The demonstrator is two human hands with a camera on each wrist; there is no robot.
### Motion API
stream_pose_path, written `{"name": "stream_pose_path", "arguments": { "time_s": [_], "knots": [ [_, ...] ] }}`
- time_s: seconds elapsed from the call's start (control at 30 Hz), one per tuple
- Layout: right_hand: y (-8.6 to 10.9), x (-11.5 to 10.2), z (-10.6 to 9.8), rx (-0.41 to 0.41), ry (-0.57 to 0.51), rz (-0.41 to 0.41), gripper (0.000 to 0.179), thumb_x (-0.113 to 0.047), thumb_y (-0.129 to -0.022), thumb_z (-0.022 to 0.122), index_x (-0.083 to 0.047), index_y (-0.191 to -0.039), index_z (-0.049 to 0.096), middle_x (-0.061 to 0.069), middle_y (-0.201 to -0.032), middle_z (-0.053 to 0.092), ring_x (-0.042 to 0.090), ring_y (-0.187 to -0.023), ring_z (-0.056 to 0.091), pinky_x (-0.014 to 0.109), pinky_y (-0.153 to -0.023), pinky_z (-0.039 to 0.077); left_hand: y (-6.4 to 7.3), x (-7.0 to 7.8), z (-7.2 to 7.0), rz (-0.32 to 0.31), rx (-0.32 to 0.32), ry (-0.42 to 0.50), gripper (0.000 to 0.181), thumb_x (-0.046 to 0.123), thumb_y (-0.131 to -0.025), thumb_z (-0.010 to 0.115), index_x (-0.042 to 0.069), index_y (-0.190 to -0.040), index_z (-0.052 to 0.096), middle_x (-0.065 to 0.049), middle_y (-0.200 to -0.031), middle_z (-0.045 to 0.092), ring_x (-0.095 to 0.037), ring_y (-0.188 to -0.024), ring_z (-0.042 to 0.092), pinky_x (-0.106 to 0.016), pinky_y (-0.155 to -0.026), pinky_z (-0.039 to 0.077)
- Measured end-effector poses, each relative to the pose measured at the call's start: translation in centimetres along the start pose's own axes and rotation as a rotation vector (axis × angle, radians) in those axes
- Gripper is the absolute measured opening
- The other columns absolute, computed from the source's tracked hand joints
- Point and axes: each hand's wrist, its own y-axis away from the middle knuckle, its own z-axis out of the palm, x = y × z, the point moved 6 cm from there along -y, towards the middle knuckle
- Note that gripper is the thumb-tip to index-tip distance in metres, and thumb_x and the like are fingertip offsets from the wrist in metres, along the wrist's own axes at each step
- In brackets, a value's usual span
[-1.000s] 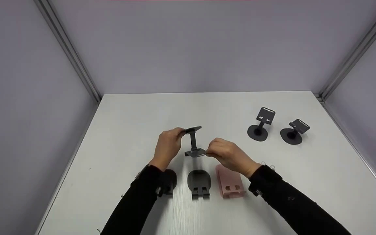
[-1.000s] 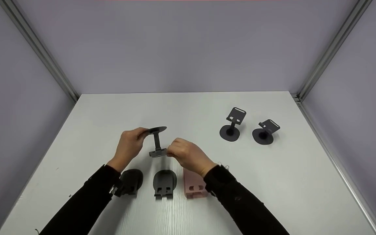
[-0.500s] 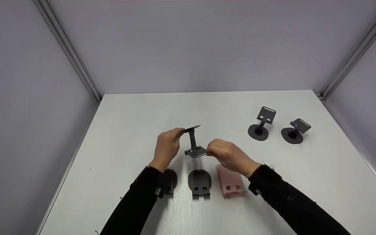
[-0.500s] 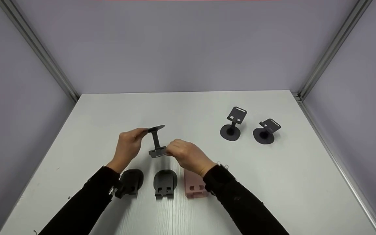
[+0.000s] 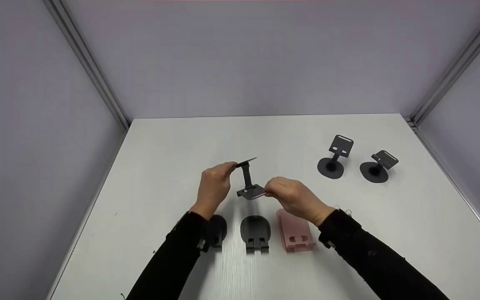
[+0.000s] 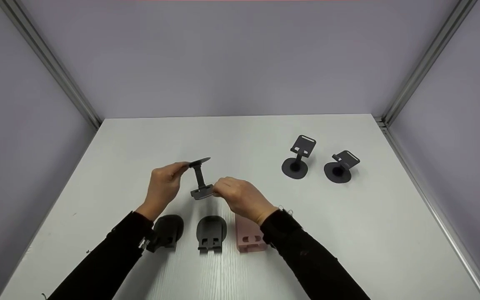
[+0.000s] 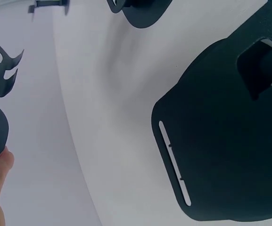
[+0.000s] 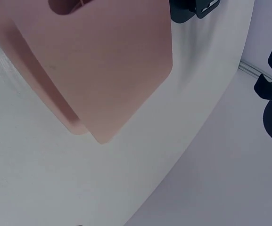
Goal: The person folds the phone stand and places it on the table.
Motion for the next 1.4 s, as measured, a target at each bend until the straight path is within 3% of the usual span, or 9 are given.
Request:
{"name": "stream_pose_path", "arguments": {
  "time_s": [0.2,0.47,1.4],
  "knots": [
    [0.0,0.0,0.0,0.005,-0.025,0.001,0.003,-0.006,-0.099,0.064,-0.004,-0.098,0.064,0.001,-0.089,0.067,0.012,-0.080,0.064,0.025,-0.071,0.056,0.0,0.2,-0.1,0.033,0.019,0.007,0.007,0.002,-0.095,0.067,0.000,-0.097,0.074,-0.012,-0.090,0.077,-0.026,-0.080,0.076,-0.038,-0.069,0.062],
    [-0.1,0.1,-0.1,0.019,-0.042,0.022,0.016,0.006,-0.089,0.072,-0.005,-0.097,0.064,0.001,-0.087,0.066,0.012,-0.077,0.061,0.024,-0.069,0.054,0.1,0.6,-0.1,0.070,0.024,-0.021,0.007,0.001,-0.096,0.067,0.000,-0.098,0.074,-0.011,-0.091,0.077,-0.024,-0.082,0.076,-0.036,-0.070,0.062],
    [-0.2,1.3,0.0,0.099,-0.135,0.124,0.016,0.008,-0.088,0.072,-0.004,-0.094,0.064,0.003,-0.086,0.065,0.013,-0.076,0.060,0.024,-0.067,0.050,0.4,1.6,0.0,0.091,0.028,-0.003,0.008,0.001,-0.095,0.067,0.000,-0.100,0.073,-0.010,-0.092,0.077,-0.022,-0.083,0.077,-0.034,-0.070,0.062]
  ]
}}
